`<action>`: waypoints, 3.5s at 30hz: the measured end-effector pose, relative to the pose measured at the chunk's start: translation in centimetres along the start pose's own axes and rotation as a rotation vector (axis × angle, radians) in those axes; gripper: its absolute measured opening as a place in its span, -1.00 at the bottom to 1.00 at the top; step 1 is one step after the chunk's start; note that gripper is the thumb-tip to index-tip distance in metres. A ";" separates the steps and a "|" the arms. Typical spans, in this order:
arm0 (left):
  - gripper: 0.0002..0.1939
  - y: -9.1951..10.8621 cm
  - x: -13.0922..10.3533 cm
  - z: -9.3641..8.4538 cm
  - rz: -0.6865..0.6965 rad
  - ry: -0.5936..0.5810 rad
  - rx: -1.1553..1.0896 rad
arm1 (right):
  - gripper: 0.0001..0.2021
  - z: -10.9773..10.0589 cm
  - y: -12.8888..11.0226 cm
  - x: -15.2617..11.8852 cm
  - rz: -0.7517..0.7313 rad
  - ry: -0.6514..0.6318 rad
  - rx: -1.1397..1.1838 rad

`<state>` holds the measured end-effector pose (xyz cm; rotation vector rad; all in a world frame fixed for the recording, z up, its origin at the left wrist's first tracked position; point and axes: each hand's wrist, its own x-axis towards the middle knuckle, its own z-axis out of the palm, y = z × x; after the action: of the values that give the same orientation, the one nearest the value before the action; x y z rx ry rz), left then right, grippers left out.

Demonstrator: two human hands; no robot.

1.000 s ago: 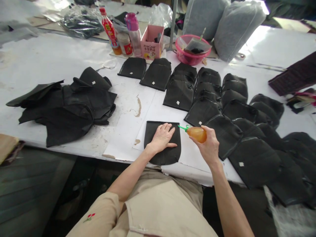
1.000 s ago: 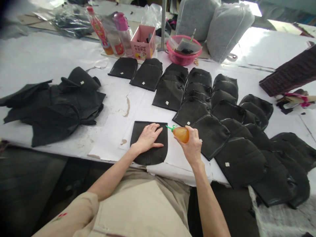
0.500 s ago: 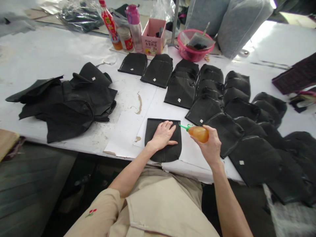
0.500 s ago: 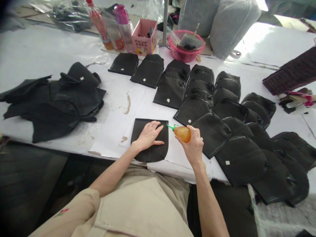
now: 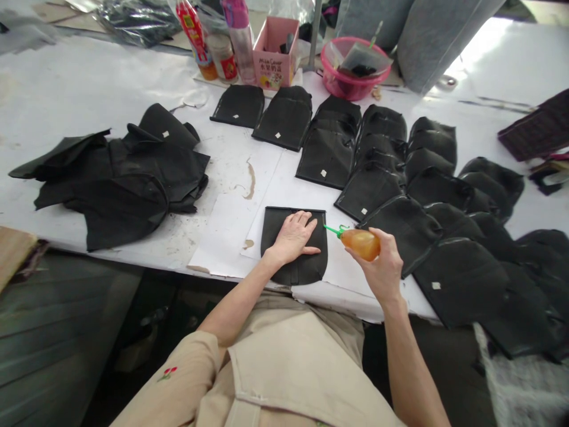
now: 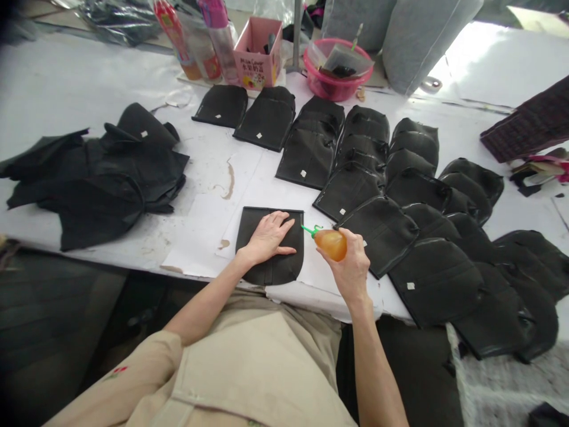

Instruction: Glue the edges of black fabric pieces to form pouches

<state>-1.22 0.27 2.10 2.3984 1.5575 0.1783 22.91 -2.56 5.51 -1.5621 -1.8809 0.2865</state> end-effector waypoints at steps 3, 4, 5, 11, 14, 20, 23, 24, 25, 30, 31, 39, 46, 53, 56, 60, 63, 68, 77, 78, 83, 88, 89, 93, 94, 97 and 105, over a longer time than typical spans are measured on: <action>-0.20 0.0 0.0 0.0 -0.003 -0.001 -0.002 | -0.43 -0.2 -0.1 -0.5 0.025 -0.012 0.006; -0.20 0.0 0.0 0.0 -0.005 -0.003 -0.002 | -0.43 -0.3 -0.2 -0.6 0.030 -0.014 0.008; -0.20 0.0 0.0 0.0 -0.006 -0.006 -0.002 | -0.44 -0.3 -0.2 -0.8 0.033 -0.015 0.010; -0.16 0.0 0.0 -0.1 -0.009 -0.018 -0.002 | -0.44 -0.6 -0.4 -1.8 0.033 -0.001 0.011; -0.18 0.0 0.0 -0.1 -0.011 -0.019 -0.007 | -0.43 -0.9 -0.5 -2.3 0.059 -0.010 0.010; -0.20 0.0 -0.1 -0.2 -0.007 -0.016 -0.015 | -0.43 -1.3 -0.8 -3.6 0.085 -0.005 0.016; -0.19 0.0 -0.1 -0.1 -0.006 -0.015 -0.012 | -0.42 -1.6 -0.8 -4.3 0.087 0.004 0.009; -0.19 0.0 -0.1 -0.1 -0.006 -0.013 -0.011 | -0.41 -1.7 -0.9 -4.6 0.085 0.006 0.008; -0.19 0.0 -0.1 -0.1 -0.005 -0.011 -0.009 | -0.41 -1.8 -0.9 -4.8 0.084 0.008 0.007; -0.19 -0.1 -0.1 0.0 -0.002 -0.007 -0.013 | -0.43 -2.3 -1.1 -6.0 0.101 0.019 0.009; -0.19 -0.1 -0.1 0.0 -0.002 -0.006 -0.016 | -0.42 -2.4 -1.1 -6.2 0.110 0.017 0.010; -0.19 -0.2 -0.2 0.2 0.002 0.022 -0.016 | -0.42 -2.9 -1.5 -7.7 0.143 0.012 0.018; -0.19 -0.4 -0.1 0.6 0.009 0.029 -0.038 | -0.41 -3.4 -1.7 -9.0 0.155 0.019 0.001; -0.31 -0.3 -1.0 -0.2 0.002 0.090 -0.197 | -0.40 -3.5 -1.8 -10.3 0.186 0.019 0.030; -0.46 0.2 -2.9 -0.9 0.121 0.106 -0.270 | -0.40 -3.5 -1.7 -10.5 0.195 0.021 0.039; -0.68 0.7 -5.3 -0.7 0.264 -0.022 -0.331 | -0.39 -3.6 -1.8 -10.6 0.206 0.027 0.027; -0.75 0.8 -5.9 -0.3 0.241 -0.033 -0.318 | -0.39 -3.6 -1.9 -10.9 0.202 0.020 0.026; -0.76 0.6 -5.6 -0.1 0.228 -0.029 -0.317 | -0.39 -3.8 -2.2 -11.4 0.201 0.018 0.015; -0.77 0.3 -5.0 0.1 0.222 -0.015 -0.316 | -0.38 -4.2 -2.3 -12.5 0.236 0.005 0.027; -0.77 0.3 -5.0 0.1 0.221 -0.012 -0.318 | -0.38 -4.2 -2.3 -12.6 0.238 0.001 0.033; -0.76 0.3 -4.9 0.2 0.211 -0.007 -0.320 | -0.38 -4.1 -2.3 -13.2 0.277 -0.019 0.071; -0.76 0.2 -4.9 0.3 0.210 -0.006 -0.308 | -0.36 -3.6 -1.8 -13.3 0.391 -0.003 0.175; -0.77 0.2 -4.9 0.3 0.210 -0.006 -0.307 | -0.35 -3.4 -1.6 -13.3 0.417 0.004 0.206; -0.76 0.3 -4.9 0.1 0.208 -0.012 -0.312 | -0.33 -2.4 -0.7 -13.4 0.505 -0.010 0.333; -0.76 0.3 -4.9 0.1 0.205 -0.017 -0.316 | -0.33 -2.3 -0.5 -13.4 0.517 -0.026 0.354; -0.78 0.4 -4.9 -0.1 0.195 -0.030 -0.324 | -0.33 -2.4 0.2 -13.4 0.525 -0.070 0.375; -0.79 0.6 -4.8 -0.1 0.187 -0.022 -0.303 | -0.35 -4.0 0.2 -12.8 0.542 -0.018 0.413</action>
<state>-2.67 -4.28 2.65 2.2903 1.1970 0.3943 26.28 -15.47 3.96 -1.7375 -1.2659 0.8683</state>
